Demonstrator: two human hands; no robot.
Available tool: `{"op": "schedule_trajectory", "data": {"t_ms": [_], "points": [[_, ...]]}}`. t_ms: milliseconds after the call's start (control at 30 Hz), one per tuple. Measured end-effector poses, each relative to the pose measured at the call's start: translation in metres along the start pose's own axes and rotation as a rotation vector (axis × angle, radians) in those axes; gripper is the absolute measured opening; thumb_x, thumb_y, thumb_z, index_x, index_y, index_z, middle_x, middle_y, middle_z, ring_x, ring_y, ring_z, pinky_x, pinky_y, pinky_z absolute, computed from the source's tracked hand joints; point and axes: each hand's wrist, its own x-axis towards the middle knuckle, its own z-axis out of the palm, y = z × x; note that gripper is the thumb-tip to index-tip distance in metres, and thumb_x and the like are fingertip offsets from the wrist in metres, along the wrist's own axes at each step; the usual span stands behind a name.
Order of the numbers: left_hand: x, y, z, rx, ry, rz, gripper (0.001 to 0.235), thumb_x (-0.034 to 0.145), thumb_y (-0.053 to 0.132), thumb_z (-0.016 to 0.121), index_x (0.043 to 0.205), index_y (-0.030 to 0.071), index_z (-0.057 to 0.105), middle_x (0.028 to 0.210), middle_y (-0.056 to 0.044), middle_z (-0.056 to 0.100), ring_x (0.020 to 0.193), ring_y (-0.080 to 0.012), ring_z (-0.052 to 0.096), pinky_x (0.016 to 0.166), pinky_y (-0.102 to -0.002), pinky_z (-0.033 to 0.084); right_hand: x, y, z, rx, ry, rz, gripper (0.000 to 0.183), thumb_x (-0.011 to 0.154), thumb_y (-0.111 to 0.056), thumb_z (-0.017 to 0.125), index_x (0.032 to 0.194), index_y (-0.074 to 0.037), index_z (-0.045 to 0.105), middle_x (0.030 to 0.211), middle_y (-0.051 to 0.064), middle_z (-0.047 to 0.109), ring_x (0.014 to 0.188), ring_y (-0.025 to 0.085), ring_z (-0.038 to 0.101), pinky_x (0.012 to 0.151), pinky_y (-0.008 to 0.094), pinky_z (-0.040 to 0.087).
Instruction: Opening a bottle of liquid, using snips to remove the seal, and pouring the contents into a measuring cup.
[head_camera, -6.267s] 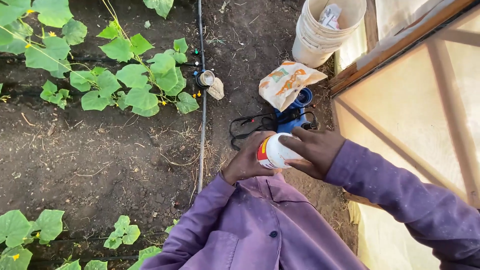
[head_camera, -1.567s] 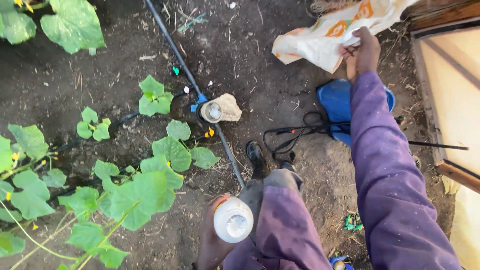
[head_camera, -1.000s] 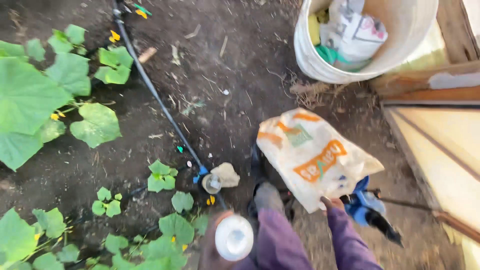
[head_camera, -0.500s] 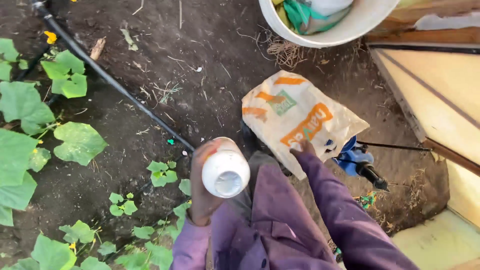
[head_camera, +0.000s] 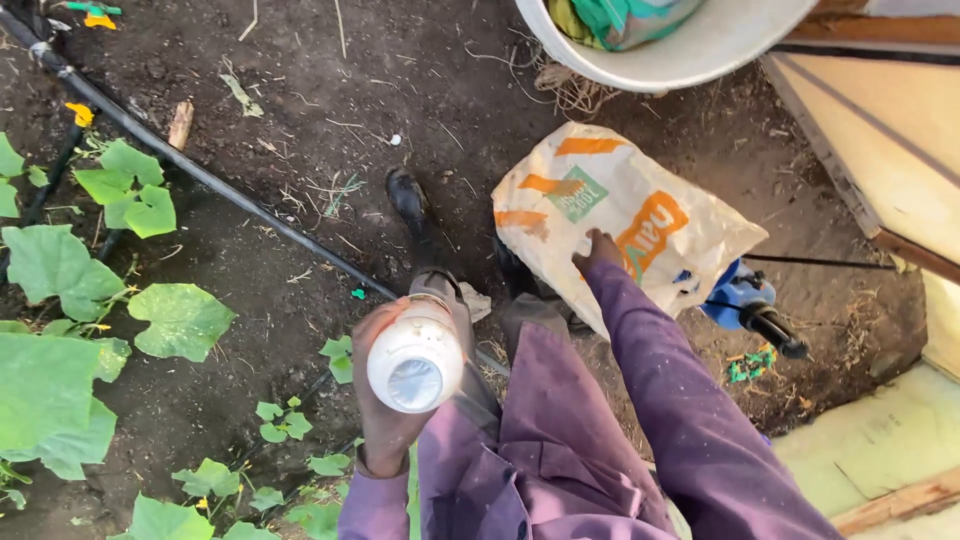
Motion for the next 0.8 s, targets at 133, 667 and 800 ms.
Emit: {"op": "schedule_trajectory", "data": {"t_ms": [133,667,800], "points": [[0.026,-0.019,-0.023,0.017,-0.045,0.001,0.08,0.075,0.027,0.089,0.141,0.007,0.048,0.141,-0.017,0.052,0.136,-0.0331,0.052,0.119,-0.047,0.044,0.021,0.011,0.03,-0.065,-0.009,0.045,0.06,0.085,-0.035,0.071,0.139,-0.017,0.052,0.138,0.013,0.056,0.116,0.037,0.063,0.097,0.049,0.051],[0.177,0.007,-0.147,0.071,-0.264,0.117,0.077,0.079,0.027,0.085,0.141,0.005,0.045,0.14,-0.019,0.051,0.136,-0.0352,0.054,0.117,-0.047,0.046,-0.076,-0.139,-0.018,0.229,0.001,0.475,0.055,0.091,-0.013,0.062,0.144,-0.012,0.048,0.14,0.014,0.056,0.123,0.037,0.061,0.104,0.044,0.048],[0.206,0.011,-0.159,0.158,-0.234,0.082,0.073,0.077,0.019,0.082,0.139,0.005,0.047,0.138,-0.018,0.052,0.134,-0.0327,0.054,0.116,-0.044,0.045,-0.033,-0.108,0.053,0.5,-0.079,0.341,0.03,0.093,-0.022,0.073,0.12,-0.016,0.062,0.1,0.009,0.068,0.084,0.023,0.064,0.076,0.037,0.056]]}}
